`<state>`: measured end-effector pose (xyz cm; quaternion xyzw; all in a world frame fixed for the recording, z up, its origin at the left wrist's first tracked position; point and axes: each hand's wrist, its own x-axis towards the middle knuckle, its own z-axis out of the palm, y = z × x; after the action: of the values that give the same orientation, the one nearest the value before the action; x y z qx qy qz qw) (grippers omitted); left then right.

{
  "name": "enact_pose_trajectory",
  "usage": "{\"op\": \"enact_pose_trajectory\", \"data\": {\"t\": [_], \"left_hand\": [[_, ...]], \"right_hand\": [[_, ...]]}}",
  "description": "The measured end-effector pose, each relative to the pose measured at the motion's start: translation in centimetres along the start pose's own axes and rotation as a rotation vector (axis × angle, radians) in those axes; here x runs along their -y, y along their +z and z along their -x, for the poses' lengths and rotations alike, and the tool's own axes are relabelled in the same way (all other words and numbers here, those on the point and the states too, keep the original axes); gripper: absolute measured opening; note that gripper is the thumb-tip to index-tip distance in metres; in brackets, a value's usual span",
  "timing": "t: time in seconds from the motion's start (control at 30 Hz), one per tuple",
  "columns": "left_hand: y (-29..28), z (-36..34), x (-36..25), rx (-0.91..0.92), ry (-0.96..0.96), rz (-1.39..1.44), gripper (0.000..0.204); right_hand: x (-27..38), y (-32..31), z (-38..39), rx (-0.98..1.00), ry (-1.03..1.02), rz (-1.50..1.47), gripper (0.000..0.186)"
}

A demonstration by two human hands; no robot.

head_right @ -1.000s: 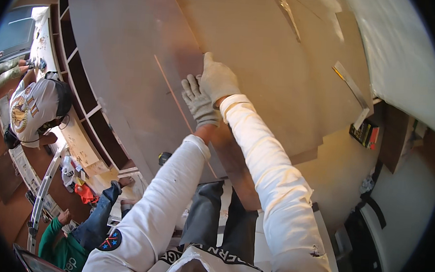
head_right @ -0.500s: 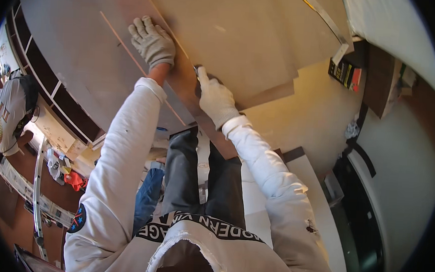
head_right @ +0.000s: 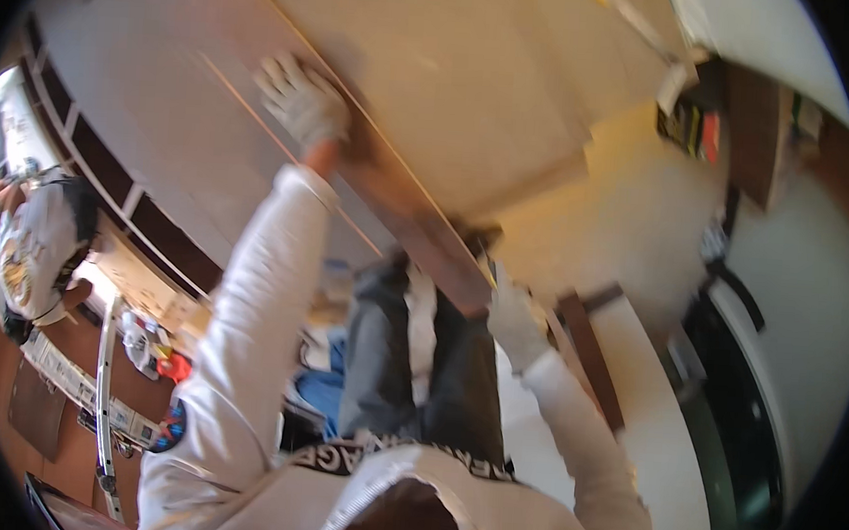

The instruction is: The person aligns a wooden plank over a board and uses a utility knife to score or cut a section of the material while using a straight edge to guide the blade.

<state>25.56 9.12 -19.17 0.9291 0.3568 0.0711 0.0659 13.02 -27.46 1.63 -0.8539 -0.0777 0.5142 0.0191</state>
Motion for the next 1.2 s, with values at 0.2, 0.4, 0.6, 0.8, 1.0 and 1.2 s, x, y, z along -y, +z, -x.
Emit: {"op": "enact_pose_trajectory", "data": {"t": [0.2, 0.4, 0.6, 0.8, 1.0, 1.2], "left_hand": [[-0.7, -0.8, -1.8, 0.069, -0.060, 0.061, 0.053], [3.6, 0.3, 1.2, 0.230, -0.084, 0.004, 0.063], [0.9, -0.1, -1.0, 0.412, -0.102, -0.116, 0.073], [1.9, 0.0, -0.5, 0.424, -0.112, -0.097, 0.073], [2.4, 0.3, -0.3, 0.358, -0.085, -0.091, 0.070], [2.3, 0.2, -0.4, 0.314, -0.079, -0.144, 0.072]], "right_hand": [[14.1, -8.0, -18.4, -0.490, -0.450, -0.472, 0.060], [30.3, -17.6, -29.7, -0.462, -0.520, -0.429, 0.053], [33.5, -20.4, -32.3, -0.410, -0.442, -0.352, 0.052], [34.6, -21.3, -32.9, -0.412, -0.493, -0.277, 0.055], [35.0, -22.1, -32.2, -0.318, -0.485, -0.246, 0.057], [34.4, -22.6, -31.1, -0.290, -0.489, -0.249, 0.050]]}}
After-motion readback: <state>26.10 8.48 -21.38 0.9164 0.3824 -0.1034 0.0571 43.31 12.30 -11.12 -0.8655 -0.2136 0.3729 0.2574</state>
